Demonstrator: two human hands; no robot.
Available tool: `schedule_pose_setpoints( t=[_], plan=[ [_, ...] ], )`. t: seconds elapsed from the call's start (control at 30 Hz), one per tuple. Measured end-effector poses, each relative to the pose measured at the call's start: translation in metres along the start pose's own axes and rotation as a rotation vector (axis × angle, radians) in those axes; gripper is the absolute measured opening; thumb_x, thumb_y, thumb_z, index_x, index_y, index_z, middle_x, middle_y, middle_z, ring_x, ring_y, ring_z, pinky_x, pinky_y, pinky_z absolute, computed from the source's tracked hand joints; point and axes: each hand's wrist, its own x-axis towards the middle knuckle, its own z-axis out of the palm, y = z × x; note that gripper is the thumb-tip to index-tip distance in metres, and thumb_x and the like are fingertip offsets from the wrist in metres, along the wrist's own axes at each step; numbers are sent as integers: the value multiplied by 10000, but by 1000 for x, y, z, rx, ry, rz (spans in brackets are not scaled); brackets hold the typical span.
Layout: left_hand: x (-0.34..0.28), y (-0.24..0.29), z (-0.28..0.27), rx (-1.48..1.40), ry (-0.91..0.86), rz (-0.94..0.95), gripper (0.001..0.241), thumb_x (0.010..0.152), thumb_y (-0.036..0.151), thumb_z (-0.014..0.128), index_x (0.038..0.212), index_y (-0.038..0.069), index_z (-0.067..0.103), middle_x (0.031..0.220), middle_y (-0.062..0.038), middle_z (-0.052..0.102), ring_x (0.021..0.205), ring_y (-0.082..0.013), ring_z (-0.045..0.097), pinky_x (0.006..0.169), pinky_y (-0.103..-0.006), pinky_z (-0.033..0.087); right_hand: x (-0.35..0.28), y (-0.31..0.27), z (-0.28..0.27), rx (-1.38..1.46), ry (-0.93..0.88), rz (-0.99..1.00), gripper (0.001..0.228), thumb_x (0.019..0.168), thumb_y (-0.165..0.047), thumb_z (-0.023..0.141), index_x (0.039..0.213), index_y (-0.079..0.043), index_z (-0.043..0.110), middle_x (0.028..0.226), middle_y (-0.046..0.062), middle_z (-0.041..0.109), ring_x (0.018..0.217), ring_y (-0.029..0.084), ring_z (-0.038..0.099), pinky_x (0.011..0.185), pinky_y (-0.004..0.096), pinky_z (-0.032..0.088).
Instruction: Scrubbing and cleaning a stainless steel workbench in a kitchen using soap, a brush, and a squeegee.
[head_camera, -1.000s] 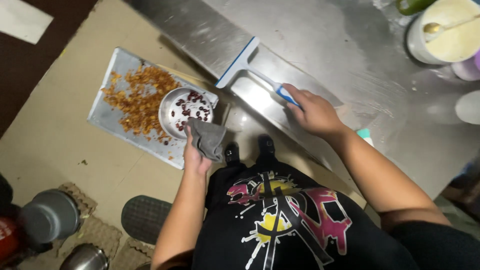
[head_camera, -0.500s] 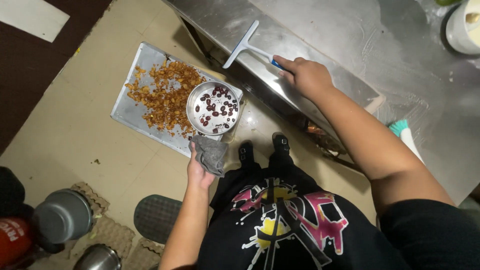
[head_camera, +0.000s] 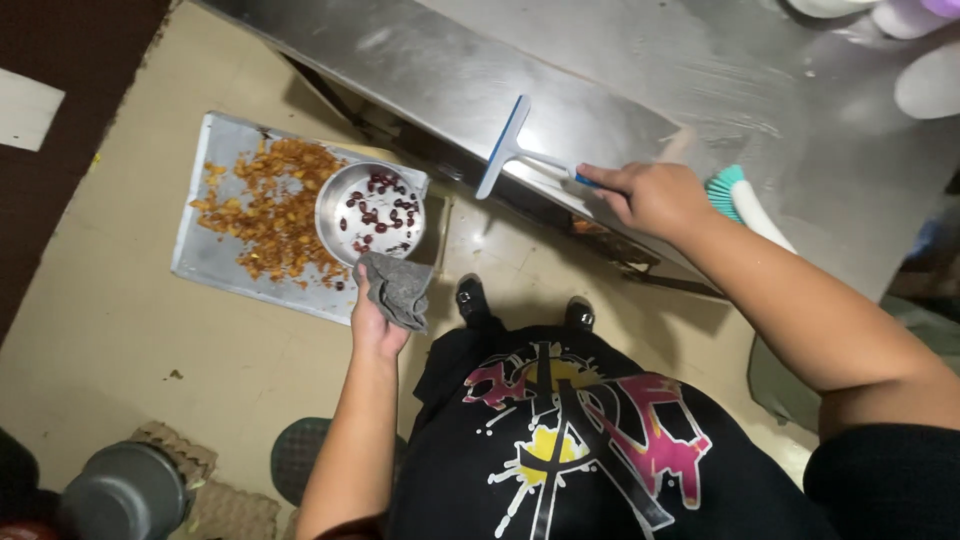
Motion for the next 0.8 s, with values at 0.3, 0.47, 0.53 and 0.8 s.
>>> schedule_pose_setpoints(
  t=[0.3, 0.47, 0.53, 0.8],
  plan=[
    [-23, -99, 40, -69, 14, 61, 446, 1057, 496, 477, 1275, 125, 596, 1209, -62, 669, 1096, -255, 659, 954, -427, 557, -65, 59, -6, 56, -28, -45, 447, 955, -321, 615, 1390, -424, 638, 930, 45, 759, 739, 317, 702, 609, 450, 555],
    [-41, -145, 38, -102, 52, 42, 472, 1048, 501, 471, 1261, 102, 609, 1227, -83, 676, 1130, -272, 662, 1013, -439, 544, -96, 84, -13, 23, -83, -30, 448, 947, -343, 606, 1384, -440, 635, 930, 45, 763, 733, 320, 701, 603, 452, 556],
    [-49, -159, 39, -129, 43, 70, 484, 1063, 502, 477, 1257, 79, 610, 1221, -97, 677, 1134, -285, 660, 1026, -448, 538, -109, 96, -13, 4, -84, -27, 420, 976, -363, 598, 1386, -448, 635, 926, 50, 761, 732, 324, 698, 626, 452, 557],
    [-72, -197, 59, -164, 85, 86, 508, 1052, 518, 468, 1231, 65, 611, 1198, -130, 684, 1111, -317, 663, 1000, -465, 548, -164, 140, -23, 20, -74, -39, 439, 952, -336, 610, 1376, -450, 635, 956, 47, 764, 741, 328, 699, 630, 457, 555]
  ],
)
